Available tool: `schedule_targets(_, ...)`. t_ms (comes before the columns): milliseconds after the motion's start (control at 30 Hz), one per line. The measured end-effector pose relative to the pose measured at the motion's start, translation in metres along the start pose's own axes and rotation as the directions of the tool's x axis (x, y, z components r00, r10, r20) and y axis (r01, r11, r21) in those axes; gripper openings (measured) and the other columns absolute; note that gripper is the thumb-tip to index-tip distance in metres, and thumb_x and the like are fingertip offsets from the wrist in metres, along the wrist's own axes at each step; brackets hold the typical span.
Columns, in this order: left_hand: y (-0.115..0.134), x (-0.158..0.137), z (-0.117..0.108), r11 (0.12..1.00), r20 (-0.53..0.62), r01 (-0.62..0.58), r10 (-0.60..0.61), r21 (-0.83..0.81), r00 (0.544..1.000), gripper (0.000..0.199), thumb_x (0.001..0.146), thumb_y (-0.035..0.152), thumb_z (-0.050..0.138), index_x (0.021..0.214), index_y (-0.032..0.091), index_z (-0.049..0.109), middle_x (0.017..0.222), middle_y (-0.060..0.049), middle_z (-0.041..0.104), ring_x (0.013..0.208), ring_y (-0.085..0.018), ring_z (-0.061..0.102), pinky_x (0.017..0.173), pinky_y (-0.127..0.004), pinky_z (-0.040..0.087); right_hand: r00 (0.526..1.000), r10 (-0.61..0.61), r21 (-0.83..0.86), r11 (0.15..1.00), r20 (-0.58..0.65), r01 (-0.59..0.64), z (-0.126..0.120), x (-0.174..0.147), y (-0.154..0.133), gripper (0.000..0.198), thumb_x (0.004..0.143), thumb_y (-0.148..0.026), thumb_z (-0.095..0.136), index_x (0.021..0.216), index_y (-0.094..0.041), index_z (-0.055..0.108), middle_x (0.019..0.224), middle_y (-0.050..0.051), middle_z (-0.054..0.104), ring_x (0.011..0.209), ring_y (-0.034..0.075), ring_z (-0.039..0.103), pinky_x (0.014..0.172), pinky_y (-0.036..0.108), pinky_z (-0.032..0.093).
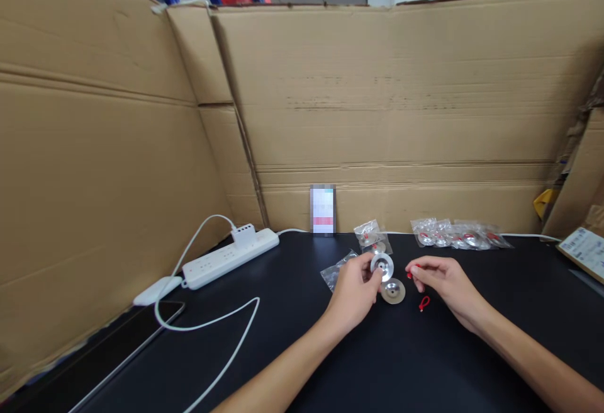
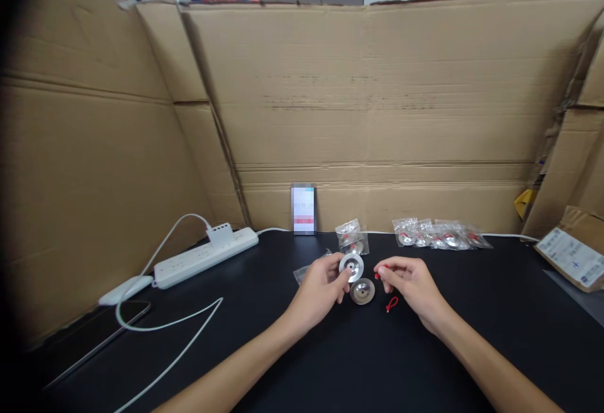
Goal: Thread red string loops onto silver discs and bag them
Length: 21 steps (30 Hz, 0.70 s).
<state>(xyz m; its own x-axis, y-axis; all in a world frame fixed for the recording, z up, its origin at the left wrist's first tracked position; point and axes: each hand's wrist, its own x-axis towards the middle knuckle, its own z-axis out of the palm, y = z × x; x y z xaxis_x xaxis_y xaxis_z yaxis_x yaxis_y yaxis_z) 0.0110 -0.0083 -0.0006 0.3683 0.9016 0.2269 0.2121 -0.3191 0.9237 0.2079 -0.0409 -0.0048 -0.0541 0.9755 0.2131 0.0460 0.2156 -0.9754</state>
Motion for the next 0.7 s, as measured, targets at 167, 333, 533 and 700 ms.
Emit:
schedule_targets(167, -0.0054, -0.0001, 0.0045, 0.998, 0.016, -0.004, 0.005, -0.07, 1.0, 0.016, 0.086, 0.03, 0.053, 0.085, 0.015, 0.06, 0.062, 0.0, 0.057, 0.048, -0.012, 0.052, 0.044, -0.022, 0.04, 1.0, 0.024, 0.129, 0.991, 0.013, -0.025, 0.0006, -0.0007, 0.0018, 0.04, 0.075, -0.054, 0.072, 0.086, -0.015, 0.068, 0.082, 0.008, 0.066, 0.069, 0.018, 0.062, 0.069, 0.033, 0.049)
schedule_targets(333, -0.0043, -0.0019, 0.0071, 0.99, 0.048, 0.021, -0.014, -0.142, 0.999, 0.013, 0.084, 0.025, 0.053, 0.088, 0.015, 0.061, 0.062, 0.001, 0.056, 0.051, -0.013, 0.054, 0.045, -0.023, 0.043, 0.998, 0.064, 0.118, 0.991, -0.024, -0.061, 0.0004, -0.0012, 0.0065, 0.048, 0.078, -0.052, 0.07, 0.107, -0.013, 0.07, 0.066, -0.001, 0.054, 0.054, 0.01, 0.046, 0.055, 0.027, 0.039)
schedule_targets(533, -0.0022, -0.0011, 0.0071, 0.989, 0.056, 0.028, -0.02, -0.145, 0.998, 0.013, 0.085, 0.024, 0.053, 0.088, 0.014, 0.06, 0.063, 0.0, 0.056, 0.053, -0.013, 0.056, 0.046, -0.022, 0.045, 0.995, 0.097, 0.116, 0.988, 0.018, -0.098, 0.003, -0.0004, 0.0068, 0.054, 0.076, -0.051, 0.071, 0.113, -0.013, 0.066, 0.07, 0.0, 0.056, 0.056, 0.011, 0.049, 0.057, 0.028, 0.043)
schedule_targets(700, -0.0049, 0.0006, 0.0086, 0.987, 0.058, 0.031, -0.022, -0.156, 0.998, 0.01, 0.084, 0.024, 0.055, 0.084, 0.014, 0.059, 0.064, 0.0, 0.056, 0.053, -0.013, 0.057, 0.044, -0.021, 0.045, 0.997, 0.07, 0.12, 0.99, 0.014, -0.071, 0.0057, 0.001, 0.0043, 0.044, 0.072, -0.05, 0.074, 0.099, -0.018, 0.061, 0.069, 0.0, 0.062, 0.053, 0.013, 0.055, 0.056, 0.028, 0.045)
